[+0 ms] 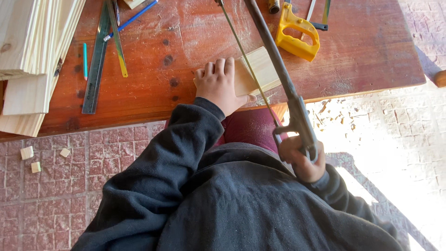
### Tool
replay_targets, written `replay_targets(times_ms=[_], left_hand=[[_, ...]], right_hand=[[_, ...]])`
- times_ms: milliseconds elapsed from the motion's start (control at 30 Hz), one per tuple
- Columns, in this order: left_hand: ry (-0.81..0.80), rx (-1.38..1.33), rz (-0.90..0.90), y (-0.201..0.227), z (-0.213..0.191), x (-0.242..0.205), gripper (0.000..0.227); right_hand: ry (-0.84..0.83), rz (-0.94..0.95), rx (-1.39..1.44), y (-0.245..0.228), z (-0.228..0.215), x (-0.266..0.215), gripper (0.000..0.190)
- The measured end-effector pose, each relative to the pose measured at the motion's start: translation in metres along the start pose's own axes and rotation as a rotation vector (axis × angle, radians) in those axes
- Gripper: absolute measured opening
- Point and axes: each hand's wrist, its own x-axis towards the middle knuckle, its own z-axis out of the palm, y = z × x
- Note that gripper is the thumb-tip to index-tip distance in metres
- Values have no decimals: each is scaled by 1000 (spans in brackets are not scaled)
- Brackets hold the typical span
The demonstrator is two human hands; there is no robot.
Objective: The person uses a coping saw to cut a small rectangular piece of light-colored wood on a wooden workbench. They hold the wood steady with their left hand and saw with their right hand, completing the cut and separating the two pieces.
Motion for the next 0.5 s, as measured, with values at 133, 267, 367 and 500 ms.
replay_targets(times_ms=[133, 267, 367, 500], left_hand=[[10, -5, -3, -3, 6, 1, 112], [-13, 16, 21, -2, 7, 2, 116], [-8, 26, 26, -3, 7, 1, 117], [14, 21, -24, 1, 1, 1, 114]], right_hand=[[-42, 36, -74, -22, -1, -15, 23], [-49, 17, -2, -4, -8, -9, 22], [-31, -26, 59, 21, -12, 6, 23], [-37, -37, 43, 13, -4, 14, 25]])
